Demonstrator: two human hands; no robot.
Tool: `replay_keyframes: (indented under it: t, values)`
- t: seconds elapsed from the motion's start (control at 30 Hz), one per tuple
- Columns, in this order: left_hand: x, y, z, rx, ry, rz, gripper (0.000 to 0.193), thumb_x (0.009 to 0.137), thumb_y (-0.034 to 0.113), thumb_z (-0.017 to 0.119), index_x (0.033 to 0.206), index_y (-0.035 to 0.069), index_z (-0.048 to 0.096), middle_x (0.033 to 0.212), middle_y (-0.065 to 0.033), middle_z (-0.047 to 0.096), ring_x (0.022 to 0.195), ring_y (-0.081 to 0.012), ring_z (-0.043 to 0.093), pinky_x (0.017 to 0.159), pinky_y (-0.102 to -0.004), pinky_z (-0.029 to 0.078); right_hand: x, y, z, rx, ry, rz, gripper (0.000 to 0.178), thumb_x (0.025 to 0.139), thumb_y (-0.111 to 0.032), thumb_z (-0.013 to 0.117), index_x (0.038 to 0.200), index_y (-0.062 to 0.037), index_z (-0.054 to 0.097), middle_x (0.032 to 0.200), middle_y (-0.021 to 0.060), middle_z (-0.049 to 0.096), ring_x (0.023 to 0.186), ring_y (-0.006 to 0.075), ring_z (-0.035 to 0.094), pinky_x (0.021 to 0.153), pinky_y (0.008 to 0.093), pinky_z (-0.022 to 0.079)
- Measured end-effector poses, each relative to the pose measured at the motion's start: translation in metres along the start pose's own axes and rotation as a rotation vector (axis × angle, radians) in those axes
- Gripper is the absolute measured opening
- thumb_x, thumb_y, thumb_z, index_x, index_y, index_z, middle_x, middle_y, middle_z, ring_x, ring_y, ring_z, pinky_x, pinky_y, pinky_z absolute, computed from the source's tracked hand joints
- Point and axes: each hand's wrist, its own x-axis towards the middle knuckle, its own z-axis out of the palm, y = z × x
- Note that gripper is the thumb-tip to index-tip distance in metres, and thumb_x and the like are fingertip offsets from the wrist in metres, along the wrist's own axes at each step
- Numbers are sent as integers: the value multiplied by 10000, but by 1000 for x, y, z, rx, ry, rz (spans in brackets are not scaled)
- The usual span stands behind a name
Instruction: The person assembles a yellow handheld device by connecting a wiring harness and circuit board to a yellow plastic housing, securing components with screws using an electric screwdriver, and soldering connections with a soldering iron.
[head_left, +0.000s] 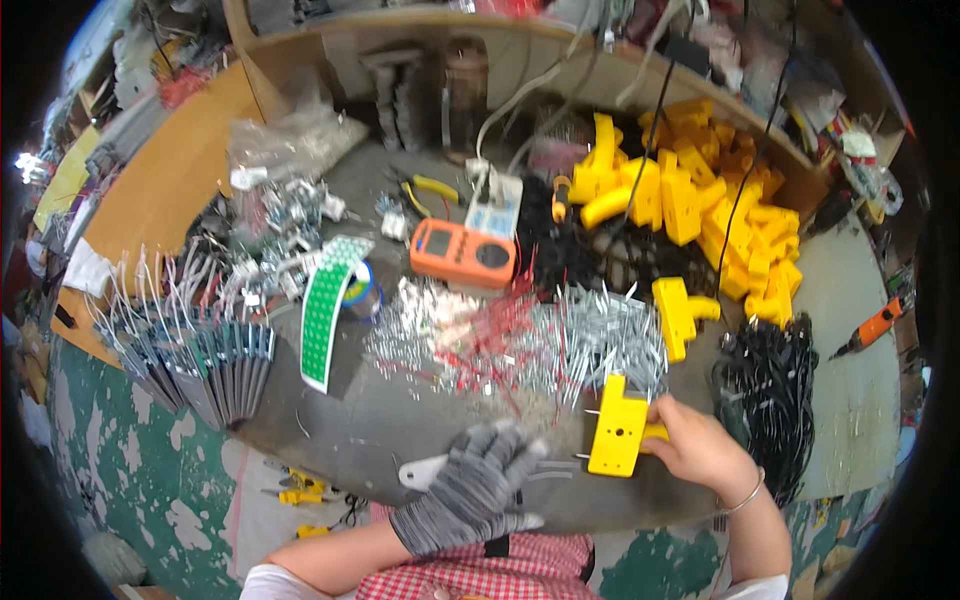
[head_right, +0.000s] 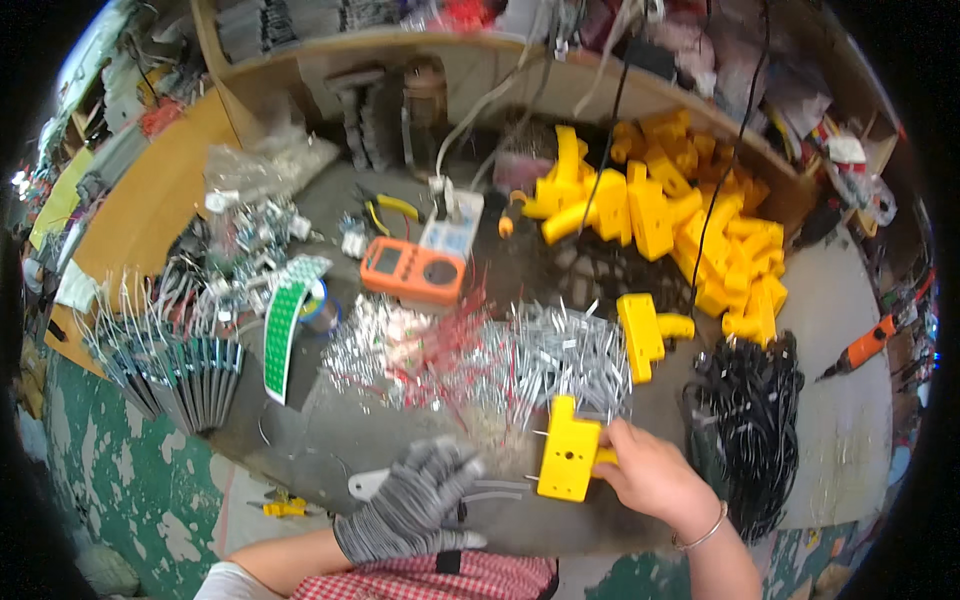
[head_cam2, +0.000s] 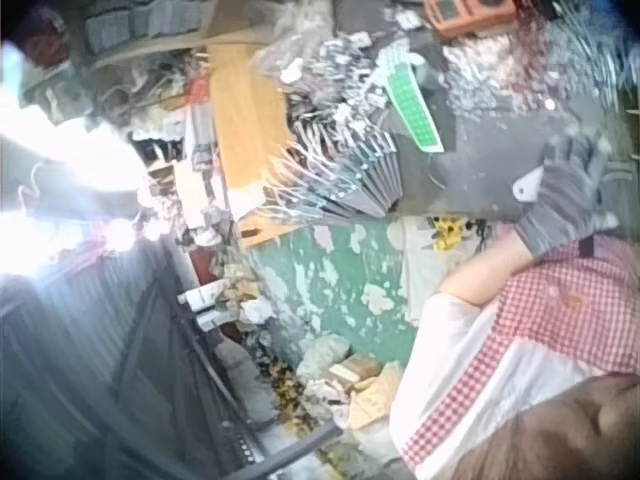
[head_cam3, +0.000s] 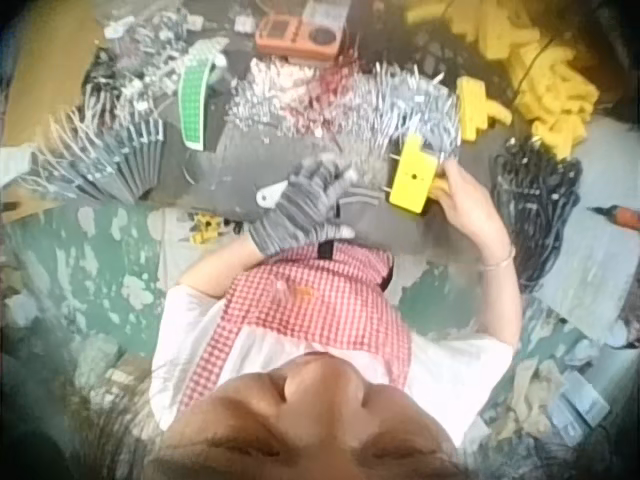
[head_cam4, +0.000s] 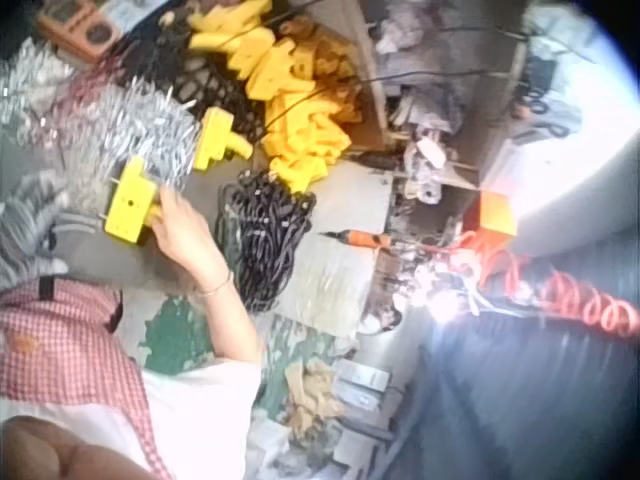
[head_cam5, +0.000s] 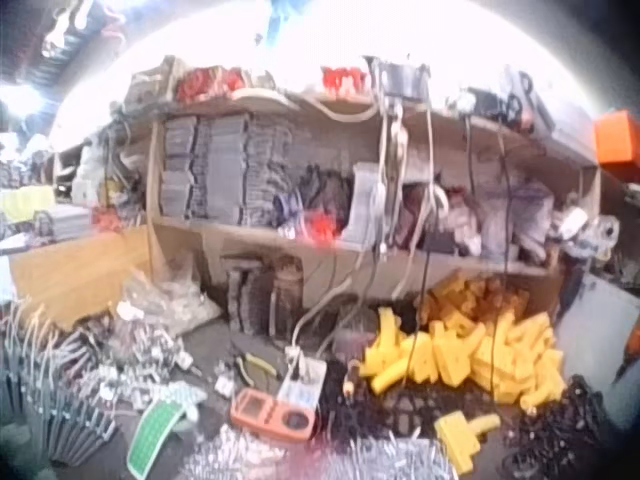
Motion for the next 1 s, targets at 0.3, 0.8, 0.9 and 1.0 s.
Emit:
replay_keyframes:
  t: [0.3, 0.8, 0.9, 1.0]
  values:
    - [-11, 0, -6, -7, -119, -19, 662, 804, 456, 685, 1320, 57, 570, 1224, -252, 566, 1128, -419, 535, 982, -530, 424, -1, 3, 3, -151, 150, -20, 302, 856, -247, 706, 1035, -7, 663, 1133, 232, 638, 1031, 412, 587, 904, 433, 493]
    - [21, -18, -139, 82, 330, 40, 636, 829, 501, 716, 1287, 93, 550, 1326, -181, 528, 1202, -387, 503, 1018, -535, 411, 208, -111, -292, 533, 842, -239, 231, 886, -201, 719, 943, 22, 703, 809, 110, 711, 765, 141, 661, 704, 317, 531]
    - [30, -30, -152, 141, 388, 109, 513, 845, 401, 736, 1225, 90, 585, 1328, -172, 526, 1180, -393, 509, 1004, -533, 420, 279, -78, -312, 560, 1198, -141, 251, 870, -172, 706, 1015, 28, 664, 899, 146, 722, 821, 216, 688, 751, 371, 534]
    - [53, -26, -186, 104, 419, 210, 452, 848, 331, 739, 1190, 67, 605, 1271, -194, 561, 1156, -380, 531, 968, -489, 461, 316, -55, -332, 402, 1675, -120, 233, 865, -155, 713, 1014, 13, 651, 806, 85, 684, 745, 173, 639, 700, 330, 516]
